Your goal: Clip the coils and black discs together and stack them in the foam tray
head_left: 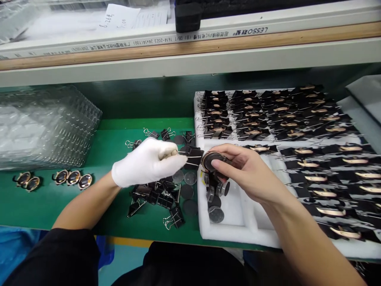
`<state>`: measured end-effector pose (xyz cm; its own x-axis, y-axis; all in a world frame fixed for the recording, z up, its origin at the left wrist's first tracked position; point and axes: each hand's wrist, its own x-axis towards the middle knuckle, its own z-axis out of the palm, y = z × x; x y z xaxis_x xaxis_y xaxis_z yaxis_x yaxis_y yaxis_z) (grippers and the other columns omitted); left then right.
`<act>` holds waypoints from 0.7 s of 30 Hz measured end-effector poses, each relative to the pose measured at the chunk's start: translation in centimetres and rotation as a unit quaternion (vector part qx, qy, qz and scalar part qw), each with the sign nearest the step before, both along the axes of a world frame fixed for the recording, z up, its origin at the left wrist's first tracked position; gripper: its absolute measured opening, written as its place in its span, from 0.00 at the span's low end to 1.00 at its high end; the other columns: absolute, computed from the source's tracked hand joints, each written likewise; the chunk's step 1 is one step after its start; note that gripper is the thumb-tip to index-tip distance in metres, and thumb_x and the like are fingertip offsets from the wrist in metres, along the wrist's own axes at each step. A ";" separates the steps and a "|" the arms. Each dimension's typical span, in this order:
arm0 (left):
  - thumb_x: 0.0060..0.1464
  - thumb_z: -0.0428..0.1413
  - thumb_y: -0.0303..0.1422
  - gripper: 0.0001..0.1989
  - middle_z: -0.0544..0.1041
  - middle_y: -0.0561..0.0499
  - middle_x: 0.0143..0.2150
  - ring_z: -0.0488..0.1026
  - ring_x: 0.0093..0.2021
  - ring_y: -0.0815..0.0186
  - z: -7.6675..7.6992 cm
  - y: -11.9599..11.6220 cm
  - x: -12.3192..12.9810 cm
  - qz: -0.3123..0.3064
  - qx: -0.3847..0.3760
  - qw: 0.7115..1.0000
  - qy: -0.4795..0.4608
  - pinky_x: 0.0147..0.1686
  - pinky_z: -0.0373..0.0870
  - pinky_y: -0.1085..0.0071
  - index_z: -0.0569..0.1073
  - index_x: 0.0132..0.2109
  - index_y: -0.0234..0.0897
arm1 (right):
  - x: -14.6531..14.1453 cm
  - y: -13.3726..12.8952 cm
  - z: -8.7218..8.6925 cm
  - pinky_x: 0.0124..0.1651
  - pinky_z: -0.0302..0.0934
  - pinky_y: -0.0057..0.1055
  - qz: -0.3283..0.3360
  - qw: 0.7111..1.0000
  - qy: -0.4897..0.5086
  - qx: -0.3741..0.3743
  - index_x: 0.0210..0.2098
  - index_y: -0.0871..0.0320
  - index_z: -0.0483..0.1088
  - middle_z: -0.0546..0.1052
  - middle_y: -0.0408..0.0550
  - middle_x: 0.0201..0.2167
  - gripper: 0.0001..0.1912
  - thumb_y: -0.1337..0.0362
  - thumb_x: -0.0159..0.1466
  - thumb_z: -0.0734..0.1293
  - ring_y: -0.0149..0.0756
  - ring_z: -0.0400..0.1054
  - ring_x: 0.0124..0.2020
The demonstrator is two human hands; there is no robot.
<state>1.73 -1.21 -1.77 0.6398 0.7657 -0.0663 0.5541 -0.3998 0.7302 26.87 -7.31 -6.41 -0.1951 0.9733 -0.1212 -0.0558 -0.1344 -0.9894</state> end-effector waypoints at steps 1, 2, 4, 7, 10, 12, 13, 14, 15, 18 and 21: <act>0.62 0.53 0.37 0.18 0.58 0.60 0.19 0.53 0.21 0.76 0.0 -0.1 0.1 -0.007 -0.027 1.000 0.000 0.20 0.51 0.77 0.62 0.24 0.36 | 0.1 0.1 -0.1 0.23 0.64 0.24 0.002 1.000 -0.009 0.001 0.40 0.53 0.81 0.80 0.46 0.36 0.10 0.54 0.63 0.76 0.30 0.67 0.26; 0.62 0.53 0.38 0.18 0.59 0.60 0.19 0.53 0.21 0.76 -0.1 -0.2 0.2 -0.015 -0.051 0.999 0.000 0.19 0.51 0.76 0.63 0.24 0.37 | 0.1 0.1 -0.1 0.23 0.63 0.24 0.007 1.000 -0.020 0.004 0.39 0.53 0.81 0.80 0.45 0.35 0.10 0.54 0.63 0.76 0.30 0.67 0.26; 0.62 0.53 0.39 0.19 0.59 0.60 0.19 0.53 0.21 0.76 -0.3 -0.5 0.5 -0.024 -0.087 0.996 0.001 0.19 0.50 0.76 0.63 0.25 0.37 | 0.2 0.2 -0.1 0.24 0.63 0.25 0.026 0.999 -0.040 0.010 0.38 0.53 0.81 0.79 0.45 0.33 0.09 0.55 0.62 0.76 0.30 0.67 0.26; 0.62 0.53 0.40 0.20 0.58 0.59 0.19 0.53 0.21 0.75 -0.5 -0.9 0.7 -0.020 -0.109 0.994 0.005 0.19 0.50 0.76 0.62 0.24 0.37 | 0.2 0.2 0.0 0.27 0.64 0.27 0.046 0.997 -0.054 0.030 0.37 0.53 0.81 0.80 0.45 0.33 0.08 0.58 0.59 0.78 0.33 0.69 0.29; 0.62 0.53 0.41 0.20 0.60 0.59 0.20 0.54 0.21 0.75 -0.6 -1.1 0.7 -0.017 -0.108 0.994 0.009 0.19 0.51 0.77 0.62 0.25 0.37 | 0.2 0.1 0.0 0.27 0.63 0.28 0.036 0.997 -0.047 0.040 0.37 0.53 0.81 0.80 0.45 0.33 0.08 0.59 0.60 0.78 0.33 0.69 0.28; 0.62 0.54 0.40 0.19 0.60 0.59 0.19 0.55 0.21 0.76 -0.6 -1.2 0.7 -0.014 -0.102 0.995 0.012 0.19 0.52 0.77 0.63 0.25 0.37 | 0.2 0.1 0.0 0.27 0.63 0.28 0.033 0.998 -0.046 0.041 0.38 0.53 0.81 0.80 0.45 0.33 0.07 0.59 0.61 0.77 0.33 0.69 0.28; 0.62 0.54 0.40 0.19 0.61 0.59 0.19 0.55 0.20 0.76 -0.6 -1.3 0.7 -0.014 -0.099 0.995 0.015 0.19 0.52 0.77 0.63 0.25 0.37 | 0.3 0.0 0.1 0.26 0.62 0.28 0.036 0.997 -0.047 0.041 0.37 0.53 0.81 0.80 0.45 0.33 0.07 0.59 0.61 0.77 0.33 0.69 0.28; 0.62 0.54 0.40 0.19 0.60 0.60 0.19 0.55 0.20 0.76 -0.6 -1.3 0.8 -0.013 -0.095 0.995 0.016 0.19 0.52 0.77 0.63 0.25 0.37 | 0.3 0.0 0.1 0.26 0.62 0.28 0.040 0.997 -0.047 0.043 0.37 0.53 0.81 0.80 0.45 0.33 0.07 0.59 0.61 0.77 0.33 0.69 0.28; 0.62 0.54 0.39 0.19 0.60 0.60 0.18 0.55 0.20 0.76 -0.5 -1.4 0.8 -0.011 -0.089 0.996 0.017 0.19 0.51 0.77 0.62 0.25 0.37 | 0.4 0.0 0.2 0.26 0.62 0.28 0.043 0.997 -0.046 0.045 0.37 0.53 0.81 0.80 0.45 0.32 0.07 0.59 0.61 0.77 0.33 0.69 0.28; 0.61 0.54 0.39 0.19 0.61 0.60 0.18 0.55 0.20 0.76 -0.4 -1.7 1.0 -0.003 -0.066 0.998 0.019 0.19 0.52 0.77 0.61 0.24 0.37 | 0.4 -0.1 0.3 0.26 0.63 0.28 0.044 0.997 -0.035 0.050 0.37 0.53 0.81 0.79 0.44 0.31 0.06 0.60 0.61 0.77 0.33 0.69 0.27; 0.61 0.53 0.38 0.18 0.62 0.59 0.18 0.56 0.20 0.76 -0.3 -1.8 1.2 -0.004 -0.055 0.998 0.024 0.20 0.52 0.76 0.63 0.25 0.37 | 0.1 0.0 0.2 0.28 0.65 0.28 0.050 0.997 -0.023 0.055 0.37 0.54 0.81 0.80 0.45 0.31 0.07 0.60 0.60 0.77 0.33 0.72 0.28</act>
<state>2.90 -3.02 -2.09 0.6404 0.7467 -0.1797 0.5862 -0.3239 0.7426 26.99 -7.32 -6.21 -0.2876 0.9574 -0.0259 -0.0018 -0.0276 -0.9996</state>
